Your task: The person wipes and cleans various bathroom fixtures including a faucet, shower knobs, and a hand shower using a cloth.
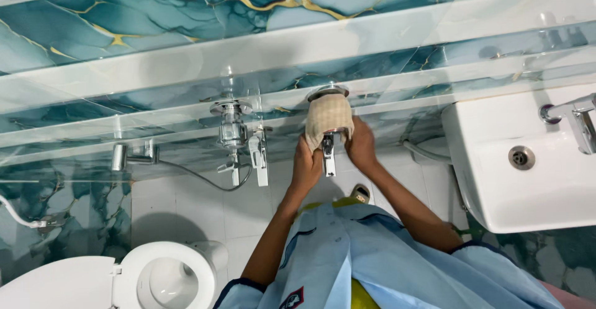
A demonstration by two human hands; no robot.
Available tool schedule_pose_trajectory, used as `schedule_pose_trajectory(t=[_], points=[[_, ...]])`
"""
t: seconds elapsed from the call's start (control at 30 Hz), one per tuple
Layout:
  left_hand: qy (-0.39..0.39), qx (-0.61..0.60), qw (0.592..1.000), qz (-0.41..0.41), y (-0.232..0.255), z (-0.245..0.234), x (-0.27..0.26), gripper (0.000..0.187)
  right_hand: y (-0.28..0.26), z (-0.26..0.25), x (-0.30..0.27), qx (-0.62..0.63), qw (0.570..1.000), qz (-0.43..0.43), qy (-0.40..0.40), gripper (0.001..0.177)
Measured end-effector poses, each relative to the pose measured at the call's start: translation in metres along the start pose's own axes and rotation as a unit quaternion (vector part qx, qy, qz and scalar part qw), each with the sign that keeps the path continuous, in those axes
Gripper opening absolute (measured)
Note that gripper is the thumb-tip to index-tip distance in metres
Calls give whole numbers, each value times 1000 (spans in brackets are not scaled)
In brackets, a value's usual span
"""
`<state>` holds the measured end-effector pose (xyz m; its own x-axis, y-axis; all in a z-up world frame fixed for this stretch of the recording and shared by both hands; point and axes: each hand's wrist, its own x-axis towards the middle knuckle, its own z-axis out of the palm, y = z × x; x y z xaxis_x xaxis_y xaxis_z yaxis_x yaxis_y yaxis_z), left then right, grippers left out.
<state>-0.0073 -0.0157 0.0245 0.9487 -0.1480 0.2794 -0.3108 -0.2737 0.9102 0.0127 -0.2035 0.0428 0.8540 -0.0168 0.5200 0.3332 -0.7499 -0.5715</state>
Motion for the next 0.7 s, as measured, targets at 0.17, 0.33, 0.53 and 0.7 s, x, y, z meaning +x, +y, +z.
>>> schedule_pose_trajectory(t=[0.17,0.33,0.53,0.7], points=[[37,69,995,54,-15,3,-2,45,-4,-8,-9,10,996,66,-62,41],[14,66,997,-31,-53,8,-15,47,-18,-33,30,29,998,-40,50,36],[34,11,999,21,-15,-2,11,38,-5,-5,-7,-47,981,111,-154,30],[-31,120,992,-39,-49,7,-23,49,-28,-50,39,56,998,-11,26,33]])
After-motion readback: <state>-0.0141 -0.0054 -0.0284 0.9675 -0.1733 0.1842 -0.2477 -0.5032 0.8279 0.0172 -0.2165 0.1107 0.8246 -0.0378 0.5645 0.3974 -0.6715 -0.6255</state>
